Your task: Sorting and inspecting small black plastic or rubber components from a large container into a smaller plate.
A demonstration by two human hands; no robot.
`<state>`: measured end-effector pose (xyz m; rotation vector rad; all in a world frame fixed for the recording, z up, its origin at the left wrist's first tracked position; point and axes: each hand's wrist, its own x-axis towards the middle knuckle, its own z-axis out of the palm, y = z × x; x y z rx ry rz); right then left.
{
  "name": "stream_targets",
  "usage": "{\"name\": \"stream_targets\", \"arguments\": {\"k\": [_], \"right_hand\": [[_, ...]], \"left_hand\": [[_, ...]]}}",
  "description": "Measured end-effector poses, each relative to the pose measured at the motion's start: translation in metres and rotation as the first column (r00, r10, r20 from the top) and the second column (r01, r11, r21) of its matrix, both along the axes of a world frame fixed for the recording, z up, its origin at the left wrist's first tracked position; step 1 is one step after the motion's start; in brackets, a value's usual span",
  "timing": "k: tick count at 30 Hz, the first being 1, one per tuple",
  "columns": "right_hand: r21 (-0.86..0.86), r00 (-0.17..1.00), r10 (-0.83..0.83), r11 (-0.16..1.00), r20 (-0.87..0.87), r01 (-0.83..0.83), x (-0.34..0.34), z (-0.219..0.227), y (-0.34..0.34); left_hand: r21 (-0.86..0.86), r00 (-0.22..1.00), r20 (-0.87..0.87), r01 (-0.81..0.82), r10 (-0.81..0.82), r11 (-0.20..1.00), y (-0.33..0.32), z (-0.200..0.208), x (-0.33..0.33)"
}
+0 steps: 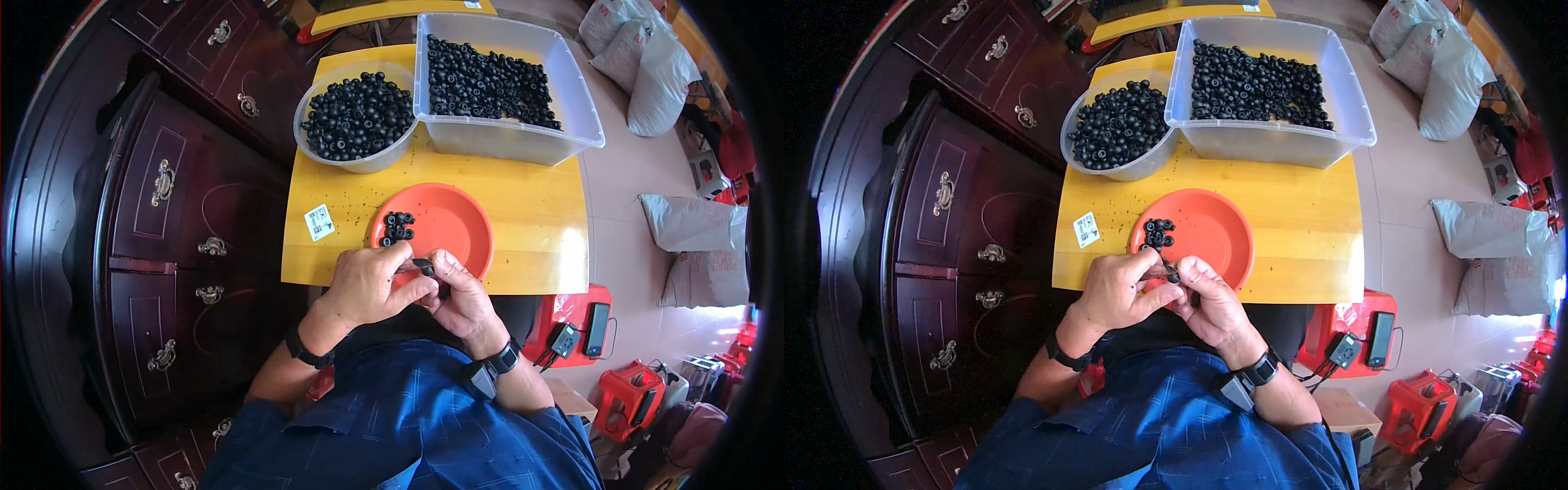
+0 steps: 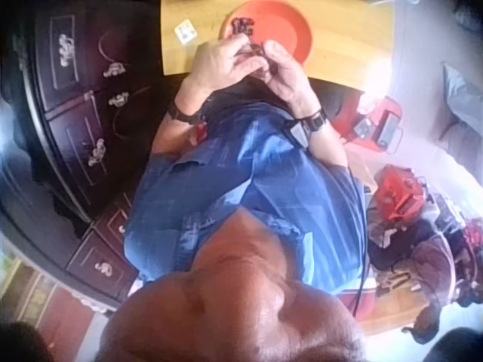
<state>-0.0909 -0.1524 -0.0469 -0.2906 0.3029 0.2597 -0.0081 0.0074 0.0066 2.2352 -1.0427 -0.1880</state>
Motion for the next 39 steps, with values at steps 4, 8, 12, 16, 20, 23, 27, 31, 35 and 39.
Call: {"name": "stream_targets", "arguments": {"k": [4, 8, 12, 16, 20, 23, 27, 31, 35, 39], "right_hand": [[0.023, 1.0, -0.006, 1.0, -0.029, 0.007, -0.001, -0.007, 0.001], [0.024, 0.998, 0.005, 1.0, 0.055, -0.006, -0.001, -0.013, 0.0], [0.014, 0.998, 0.0, 1.0, 0.06, -0.001, -0.001, -0.011, 0.0], [-0.017, 0.995, -0.026, 0.999, 0.098, 0.028, -0.002, -0.014, 0.002], [-0.055, 0.995, -0.052, 0.997, 0.086, 0.057, -0.002, -0.015, 0.003], [-0.028, 0.996, -0.046, 0.998, 0.077, 0.049, -0.001, -0.016, 0.002], [0.075, 0.993, -0.053, 0.996, 0.105, 0.045, -0.001, -0.013, 0.004], [0.103, 0.99, -0.041, 0.994, 0.133, 0.027, 0.002, -0.009, 0.001], [0.053, 0.992, -0.016, 0.999, 0.122, 0.009, 0.003, -0.013, 0.004], [0.044, 0.998, 0.001, 0.999, 0.067, -0.004, -0.001, -0.021, 0.002]], "left_hand": [[-0.004, 0.999, 0.037, -0.011, 0.011, 1.0, -0.001, -0.005, -0.001], [0.011, 0.999, 0.049, -0.011, 0.01, 1.0, -0.002, -0.003, -0.002], [-0.009, 0.997, 0.075, -0.005, 0.006, 1.0, -0.002, -0.006, -0.002], [0.028, 0.995, 0.099, 0.005, -0.007, 1.0, 0.0, -0.012, -0.002], [-0.02, 0.997, 0.078, 0.005, -0.004, 1.0, -0.001, -0.014, -0.003], [0.034, 0.996, 0.09, 0.012, -0.015, 0.999, -0.001, -0.014, -0.006], [-0.114, 1.0, 0.029, -0.009, 0.012, 0.993, 0.001, -0.012, -0.005], [-0.219, 0.996, -0.068, -0.074, 0.061, 0.973, 0.0, 0.003, -0.007], [-0.287, 0.994, -0.105, -0.041, 0.011, 0.957, -0.004, 0.0, -0.009], [-0.145, 0.998, -0.062, -0.017, 0.008, 0.989, -0.003, 0.01, 0.001]]}}
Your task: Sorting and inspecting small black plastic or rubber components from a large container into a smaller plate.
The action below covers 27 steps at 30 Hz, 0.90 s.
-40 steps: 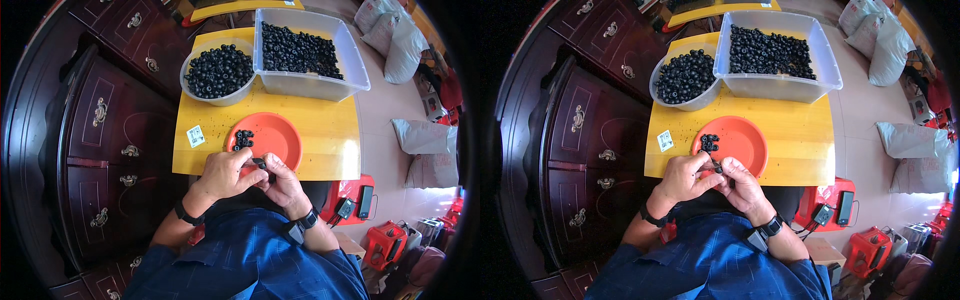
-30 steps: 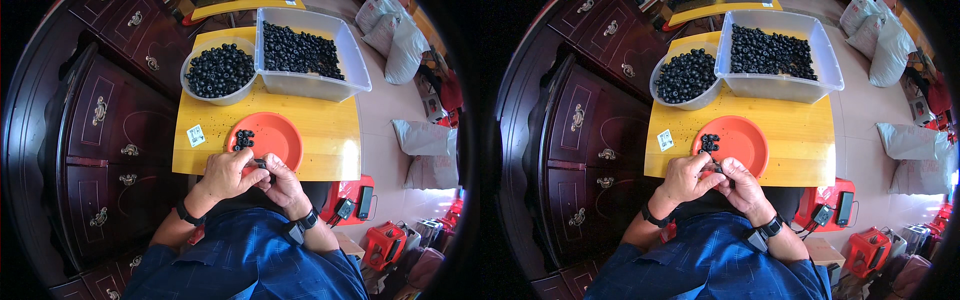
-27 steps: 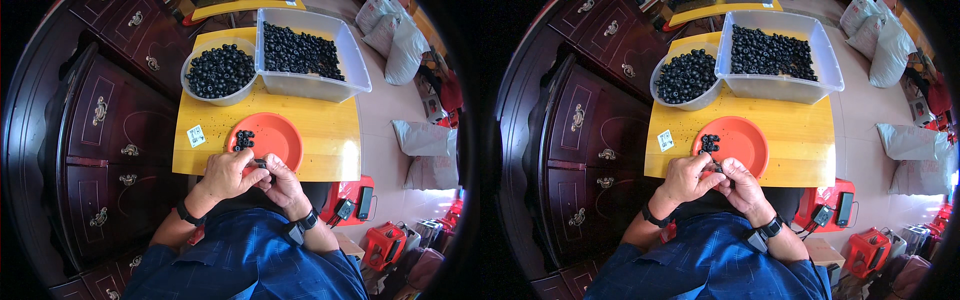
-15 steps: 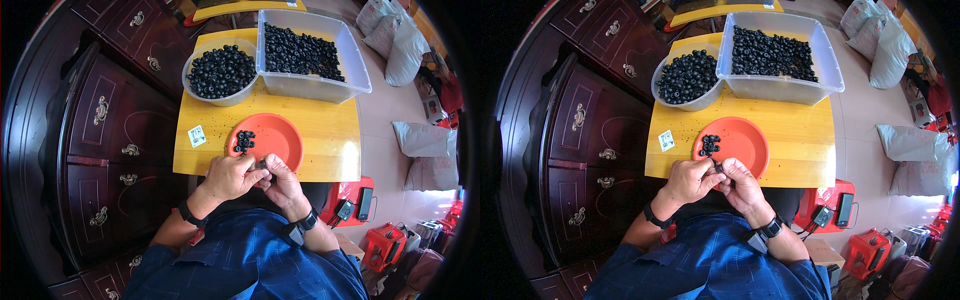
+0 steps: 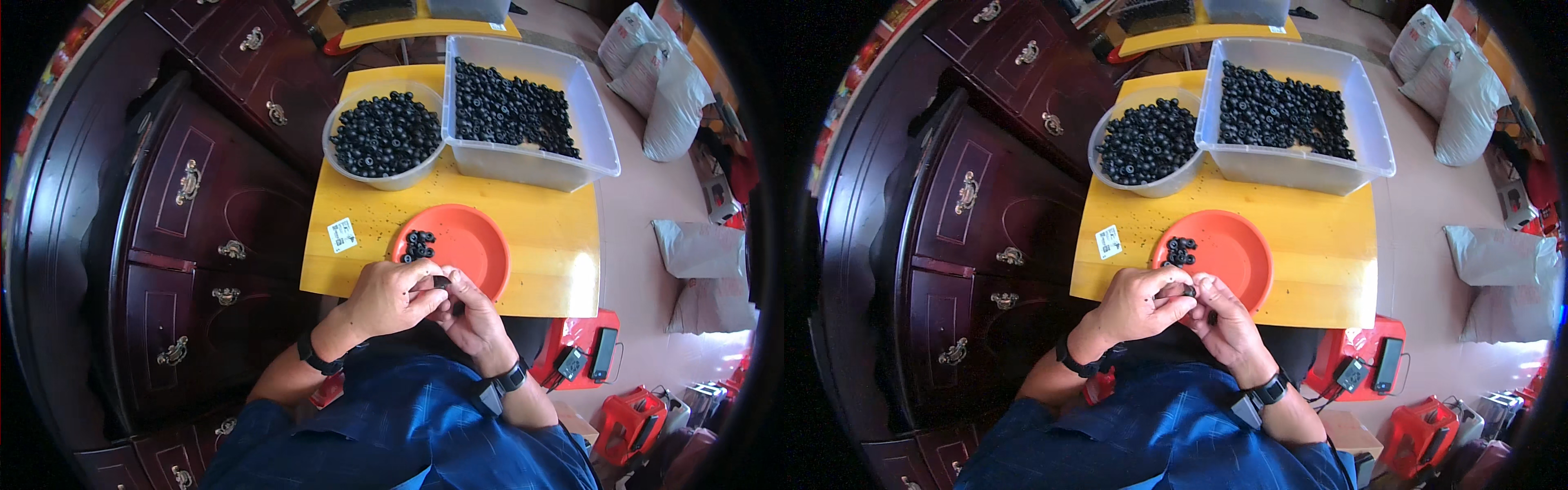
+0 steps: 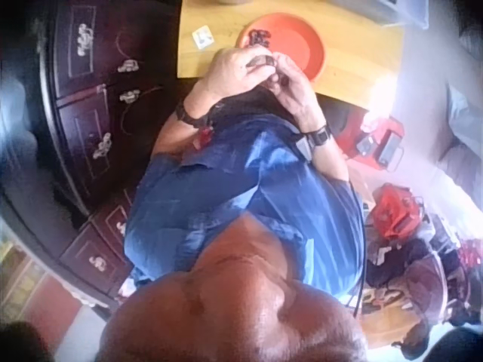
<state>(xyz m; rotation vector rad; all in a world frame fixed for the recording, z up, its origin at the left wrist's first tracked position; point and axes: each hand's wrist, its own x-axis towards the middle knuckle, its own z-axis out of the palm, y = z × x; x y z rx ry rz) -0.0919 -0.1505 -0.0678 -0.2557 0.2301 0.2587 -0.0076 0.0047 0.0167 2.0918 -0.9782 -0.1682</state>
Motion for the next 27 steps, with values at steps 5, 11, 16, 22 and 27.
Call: {"name": "stream_targets", "arguments": {"k": [5, 11, 16, 22, 27], "right_hand": [[0.108, 0.991, -0.002, 0.994, -0.135, 0.017, -0.003, -0.002, -0.01], [0.07, 0.989, -0.047, 0.996, -0.138, 0.057, 0.002, 0.019, -0.013], [0.032, 0.992, -0.05, 0.998, -0.114, 0.054, 0.005, 0.013, -0.015], [0.063, 0.999, -0.043, 0.997, 0.012, 0.042, 0.009, 0.012, -0.007], [0.044, 0.998, -0.054, 0.997, -0.032, 0.056, 0.006, 0.025, -0.006]], "left_hand": [[0.217, 0.987, 0.058, -0.16, 0.151, 0.963, 0.019, 0.02, 0.053], [-0.113, 0.823, 0.31, -0.465, 0.476, 0.878, 0.03, 0.031, 0.098], [0.036, 0.989, -0.067, -0.126, 0.128, 0.991, 0.008, 0.003, 0.03], [0.13, 1.0, -0.009, 0.025, -0.024, 0.991, -0.019, -0.018, -0.025], [0.146, 1.0, -0.025, -0.007, 0.01, 0.989, -0.02, -0.021, -0.026]]}}
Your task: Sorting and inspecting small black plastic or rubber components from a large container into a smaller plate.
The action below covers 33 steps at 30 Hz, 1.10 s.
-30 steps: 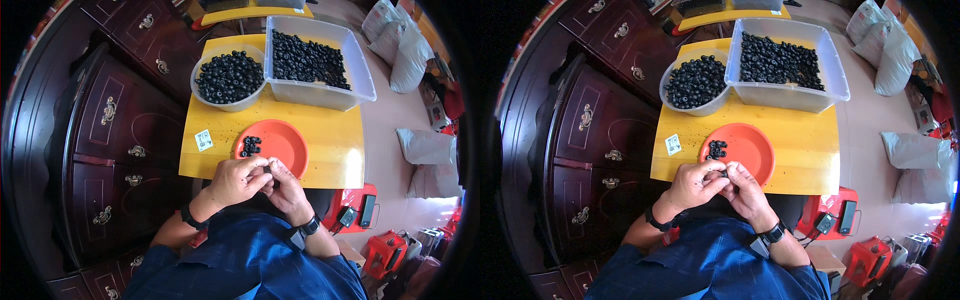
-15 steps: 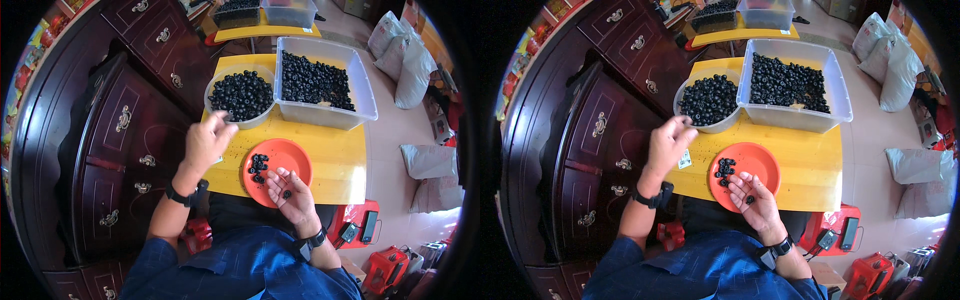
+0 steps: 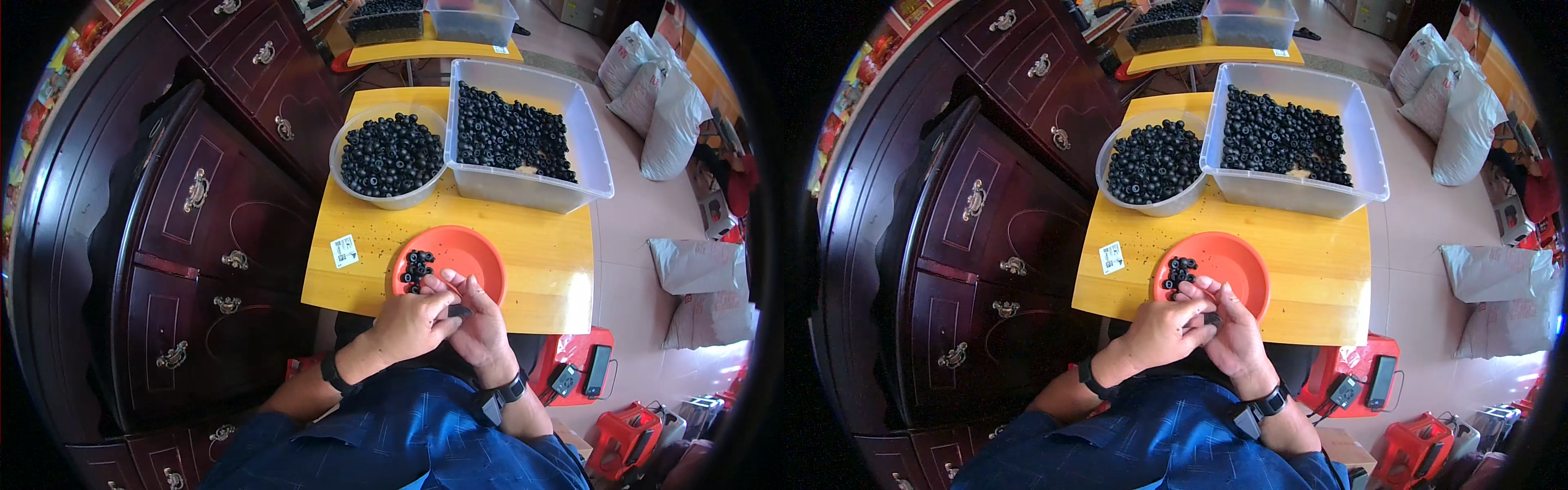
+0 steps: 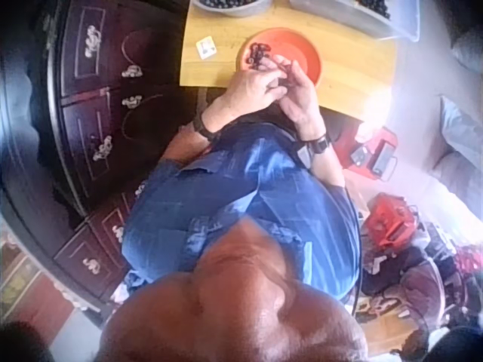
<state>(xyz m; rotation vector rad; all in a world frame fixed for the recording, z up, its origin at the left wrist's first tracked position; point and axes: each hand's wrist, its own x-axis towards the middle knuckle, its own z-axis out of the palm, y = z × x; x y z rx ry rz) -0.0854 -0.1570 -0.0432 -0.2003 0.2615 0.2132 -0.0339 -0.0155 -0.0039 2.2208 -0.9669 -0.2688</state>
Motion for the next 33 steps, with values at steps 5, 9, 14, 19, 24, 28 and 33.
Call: {"name": "stream_targets", "arguments": {"k": [5, 9, 14, 19, 24, 28, 33], "right_hand": [[-0.139, 0.994, -0.023, 0.99, 0.109, 0.038, -0.002, -0.014, -0.004], [-0.127, 0.993, 0.03, 0.992, 0.118, -0.015, -0.002, -0.001, -0.003], [-0.116, 0.992, -0.004, 0.993, 0.127, 0.019, -0.001, -0.01, 0.0], [-0.149, 0.989, -0.056, 0.986, 0.137, 0.077, -0.003, -0.01, 0.002], [-0.153, 0.99, -0.07, 0.984, 0.121, 0.088, -0.005, -0.019, 0.003], [-0.176, 0.987, -0.105, 0.976, 0.125, 0.126, -0.005, -0.013, 0.002], [-0.205, 0.987, -0.074, 0.973, 0.144, 0.103, -0.005, -0.012, 0.0]], "left_hand": [[-0.183, 0.994, 0.039, -0.091, 0.1, 0.979, 0.005, 0.007, 0.012], [-0.194, 0.988, 0.063, -0.126, 0.141, 0.973, 0.003, 0.008, 0.014], [-0.284, 0.99, 0.032, -0.12, 0.134, 0.951, 0.003, 0.001, 0.011], [-0.404, 0.994, 0.059, -0.065, 0.097, 0.912, 0.002, 0.0, 0.012], [-0.42, 0.942, 0.321, 0.053, 0.094, 0.906, 0.008, -0.004, 0.018], [-0.308, 0.992, 0.046, -0.1, 0.119, 0.946, 0.012, 0.011, 0.017], [-0.093, 0.999, -0.015, -0.039, 0.038, 0.995, 0.017, 0.015, 0.03]]}}
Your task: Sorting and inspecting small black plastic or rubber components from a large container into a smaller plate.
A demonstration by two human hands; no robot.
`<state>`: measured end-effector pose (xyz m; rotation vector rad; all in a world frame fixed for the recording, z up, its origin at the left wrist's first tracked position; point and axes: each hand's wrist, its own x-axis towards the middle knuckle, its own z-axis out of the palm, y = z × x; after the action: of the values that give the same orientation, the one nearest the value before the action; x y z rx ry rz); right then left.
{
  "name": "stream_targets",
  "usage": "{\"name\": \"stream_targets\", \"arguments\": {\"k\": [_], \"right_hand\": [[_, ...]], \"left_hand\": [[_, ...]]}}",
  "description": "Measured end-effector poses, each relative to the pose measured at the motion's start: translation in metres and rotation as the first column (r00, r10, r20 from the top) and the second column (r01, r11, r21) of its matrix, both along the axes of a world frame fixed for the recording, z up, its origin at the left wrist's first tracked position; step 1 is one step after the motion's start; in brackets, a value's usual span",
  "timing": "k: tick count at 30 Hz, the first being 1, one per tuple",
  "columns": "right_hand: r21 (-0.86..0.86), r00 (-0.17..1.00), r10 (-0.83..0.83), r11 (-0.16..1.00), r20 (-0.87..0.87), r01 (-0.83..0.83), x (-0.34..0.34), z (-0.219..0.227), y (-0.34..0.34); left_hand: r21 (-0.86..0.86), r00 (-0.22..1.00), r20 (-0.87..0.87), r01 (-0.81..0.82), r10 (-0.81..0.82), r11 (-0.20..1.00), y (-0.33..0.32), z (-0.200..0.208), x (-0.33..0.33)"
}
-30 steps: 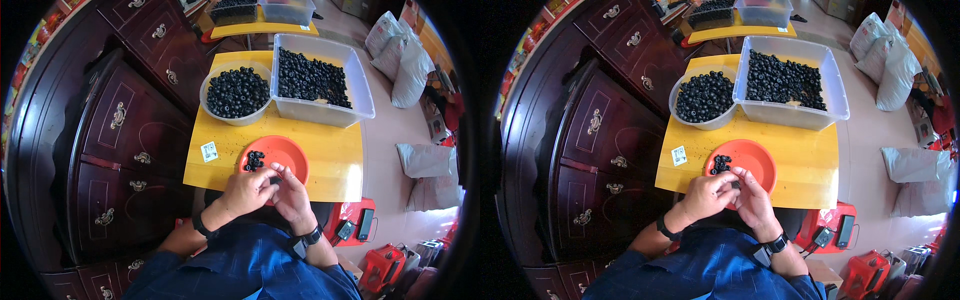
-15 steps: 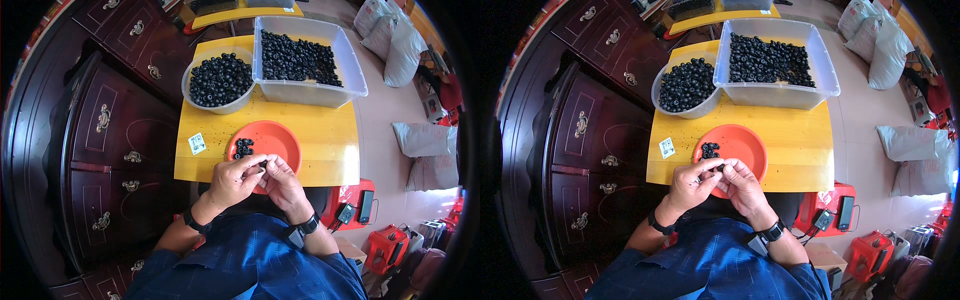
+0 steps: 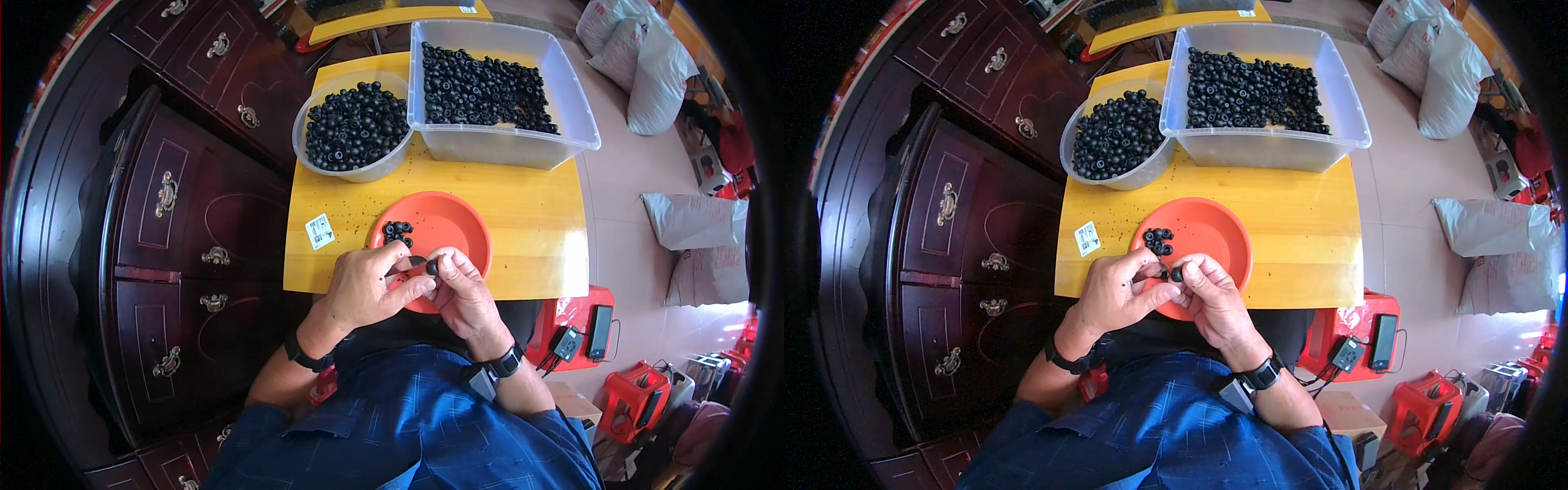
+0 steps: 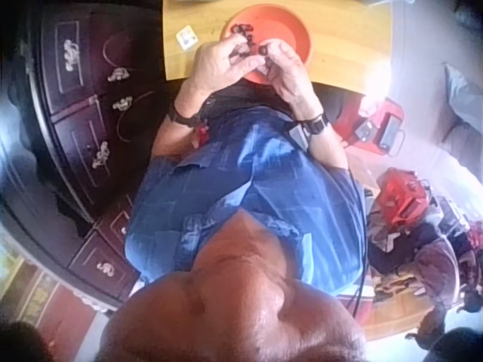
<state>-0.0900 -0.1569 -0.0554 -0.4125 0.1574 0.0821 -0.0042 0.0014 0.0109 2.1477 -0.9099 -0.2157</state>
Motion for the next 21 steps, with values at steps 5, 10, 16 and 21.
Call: {"name": "stream_targets", "arguments": {"k": [5, 10, 16, 21], "right_hand": [[-0.029, 0.999, 0.006, 1.0, -0.044, -0.007, 0.0, 0.002, 0.003], [0.011, 0.997, 0.034, 0.999, -0.074, -0.034, 0.0, 0.004, 0.004], [0.043, 0.998, 0.041, 0.998, -0.053, -0.039, 0.0, -0.001, 0.003], [0.053, 1.0, 0.011, 0.999, 0.003, -0.011, 0.003, -0.004, 0.004]], "left_hand": [[0.062, 0.998, 0.033, 0.042, -0.044, 0.997, -0.002, 0.006, 0.001], [0.092, 0.989, 0.128, 0.063, -0.074, 0.994, -0.004, 0.003, -0.001], [0.104, 0.983, 0.162, 0.071, -0.087, 0.992, -0.005, -0.002, -0.001], [0.105, 0.98, 0.18, 0.066, -0.084, 0.992, -0.004, -0.014, -0.002]]}}
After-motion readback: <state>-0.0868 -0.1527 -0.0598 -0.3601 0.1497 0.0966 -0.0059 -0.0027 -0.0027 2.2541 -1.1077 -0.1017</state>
